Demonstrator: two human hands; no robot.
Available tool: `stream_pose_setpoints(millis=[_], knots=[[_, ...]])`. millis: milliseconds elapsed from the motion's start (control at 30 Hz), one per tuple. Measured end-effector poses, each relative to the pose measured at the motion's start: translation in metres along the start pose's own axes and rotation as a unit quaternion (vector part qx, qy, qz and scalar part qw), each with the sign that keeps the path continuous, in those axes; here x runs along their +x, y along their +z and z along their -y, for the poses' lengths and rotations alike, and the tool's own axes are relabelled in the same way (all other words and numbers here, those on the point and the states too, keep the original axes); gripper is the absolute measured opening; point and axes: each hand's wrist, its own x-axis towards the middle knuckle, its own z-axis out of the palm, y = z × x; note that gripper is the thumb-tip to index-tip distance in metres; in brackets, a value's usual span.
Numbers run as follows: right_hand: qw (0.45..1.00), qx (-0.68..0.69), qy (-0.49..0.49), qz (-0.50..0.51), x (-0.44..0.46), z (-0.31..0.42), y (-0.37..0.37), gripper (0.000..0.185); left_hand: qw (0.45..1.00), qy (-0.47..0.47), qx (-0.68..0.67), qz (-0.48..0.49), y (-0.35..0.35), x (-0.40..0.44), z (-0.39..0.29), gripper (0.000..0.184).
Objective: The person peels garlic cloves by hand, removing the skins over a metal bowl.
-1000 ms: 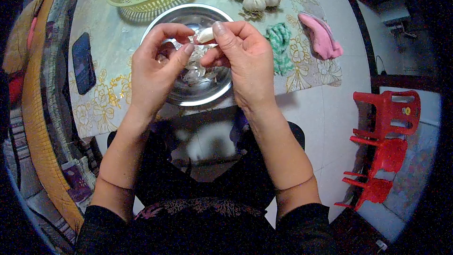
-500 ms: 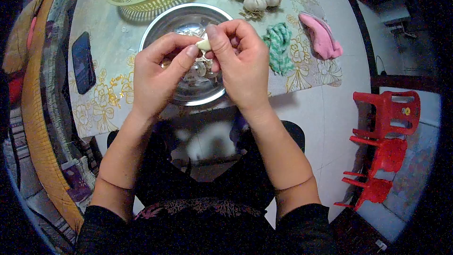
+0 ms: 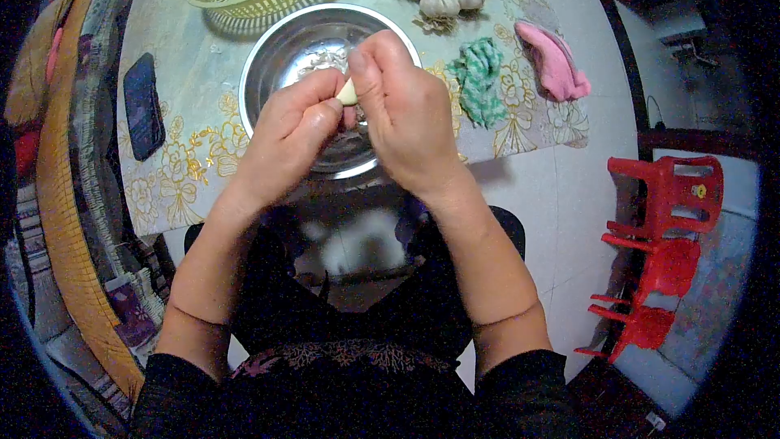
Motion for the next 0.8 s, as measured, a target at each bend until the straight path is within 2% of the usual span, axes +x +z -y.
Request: stream_pose_setpoints(millis=[233,367,467,633,733,800], knots=[[1.000,0.012,0.007,0.014,0.000,0.009,0.000,0.021,0.996,0.063,0.038,-0.048,0.004,0.000,-0.002,0.014],[0.999,0.048,0.009,0.007,0.000,0.007,0.002,0.022,0.997,0.053,0.012,-0.053,0.007,-0.001,-0.001,0.014],[0.995,0.092,0.027,0.010,-0.001,0.004,0.005,0.024,0.999,0.020,-0.029,-0.039,0.004,-0.002,-0.005,0.013],[0.962,0.247,0.120,0.003,0.001,0.005,0.006,0.027,0.996,-0.016,-0.088,-0.017,-0.001,-0.001,-0.006,0.015],[0.947,0.289,0.142,0.004,0.002,0.004,0.005,0.026,0.996,-0.010,-0.062,-0.060,-0.003,-0.001,-0.013,0.014],[0.944,0.297,0.141,-0.001,0.002,0.004,0.006,0.026,0.994,0.054,-0.012,-0.098,-0.003,0.002,-0.007,0.014]])
